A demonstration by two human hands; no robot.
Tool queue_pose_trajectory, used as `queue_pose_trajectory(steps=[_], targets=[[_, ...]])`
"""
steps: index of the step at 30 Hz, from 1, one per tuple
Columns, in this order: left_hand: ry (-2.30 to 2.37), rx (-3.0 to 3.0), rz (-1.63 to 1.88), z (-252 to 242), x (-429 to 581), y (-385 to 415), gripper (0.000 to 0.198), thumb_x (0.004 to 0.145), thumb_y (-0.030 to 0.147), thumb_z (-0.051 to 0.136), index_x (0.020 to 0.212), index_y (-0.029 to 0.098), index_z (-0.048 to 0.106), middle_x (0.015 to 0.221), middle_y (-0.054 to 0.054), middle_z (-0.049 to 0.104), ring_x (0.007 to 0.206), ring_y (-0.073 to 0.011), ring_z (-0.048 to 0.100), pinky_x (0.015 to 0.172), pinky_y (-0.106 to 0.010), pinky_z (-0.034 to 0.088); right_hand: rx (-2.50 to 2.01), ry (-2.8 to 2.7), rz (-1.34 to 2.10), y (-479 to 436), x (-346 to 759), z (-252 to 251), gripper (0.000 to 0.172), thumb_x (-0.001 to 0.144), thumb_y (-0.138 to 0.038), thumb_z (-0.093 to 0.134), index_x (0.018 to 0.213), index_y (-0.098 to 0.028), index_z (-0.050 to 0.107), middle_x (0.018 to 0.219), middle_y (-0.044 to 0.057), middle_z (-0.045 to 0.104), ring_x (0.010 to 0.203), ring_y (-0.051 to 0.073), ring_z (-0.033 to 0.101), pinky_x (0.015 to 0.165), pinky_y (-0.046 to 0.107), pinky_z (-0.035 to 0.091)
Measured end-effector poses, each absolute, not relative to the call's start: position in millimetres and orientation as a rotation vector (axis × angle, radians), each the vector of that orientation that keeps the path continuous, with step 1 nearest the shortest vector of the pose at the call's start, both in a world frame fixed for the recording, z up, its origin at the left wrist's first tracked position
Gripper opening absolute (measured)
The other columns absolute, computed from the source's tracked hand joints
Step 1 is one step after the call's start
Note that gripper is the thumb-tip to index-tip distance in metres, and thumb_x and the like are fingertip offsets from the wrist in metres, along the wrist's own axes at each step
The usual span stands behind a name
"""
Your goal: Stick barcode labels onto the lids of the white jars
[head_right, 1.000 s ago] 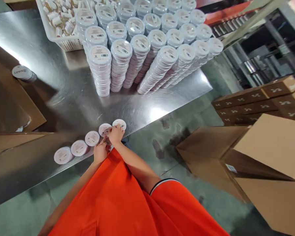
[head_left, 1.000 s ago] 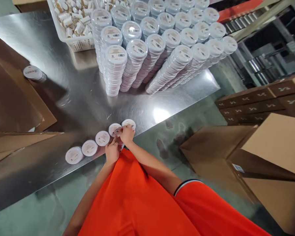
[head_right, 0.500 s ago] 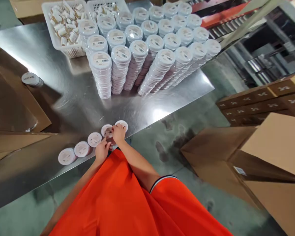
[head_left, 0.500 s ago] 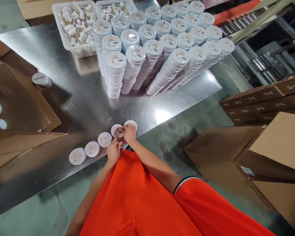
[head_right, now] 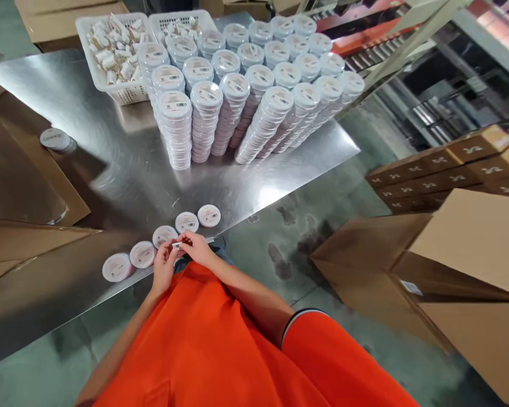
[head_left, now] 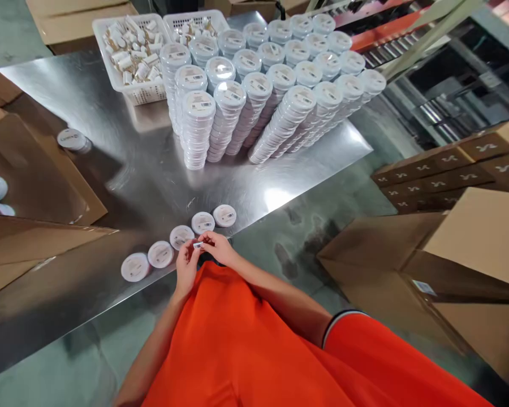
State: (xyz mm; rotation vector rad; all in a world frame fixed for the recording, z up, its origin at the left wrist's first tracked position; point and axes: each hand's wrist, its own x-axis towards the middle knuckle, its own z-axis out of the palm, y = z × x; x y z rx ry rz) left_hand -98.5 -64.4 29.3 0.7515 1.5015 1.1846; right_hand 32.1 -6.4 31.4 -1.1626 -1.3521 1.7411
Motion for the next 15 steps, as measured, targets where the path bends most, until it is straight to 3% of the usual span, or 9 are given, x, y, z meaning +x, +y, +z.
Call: queue_pose_trajectory(steps=[5, 15], targets=[[1.525, 0.755, 1.145, 27.3, -109.5, -70.1, 0.023, 0.076, 0.039, 0.068, 0.081, 0.018, 0.059, 0.079, 0.0, 0.062, 0.077, -0.0145, 0.061, 0.081, -0.03, 0.051, -1.185, -1.371, 1.745, -11.3, 28.2, 41.6, 0.013, 0.077, -0.025, 0.059, 0.088, -0.019, 0.061, 0.077, -0.001, 0.063, 0.071, 0.014, 0.059, 0.071, 0.028, 0.05], [1.736, 0.941, 1.041, 31.3, -112.2, -76.7, 0.028, 0.087, 0.044, 0.052, 0.074, 0.02, 0.056, 0.069, 0.0, 0.064, 0.067, -0.0151, 0.06, 0.066, -0.026, 0.047, -1.407, -1.484, 1.592, -23.4, 11.9, 35.0, 0.012, 0.078, -0.027, 0.062, 0.072, -0.017, 0.063, 0.066, -0.003, 0.062, 0.062, 0.011, 0.053, 0.062, 0.023, 0.04]])
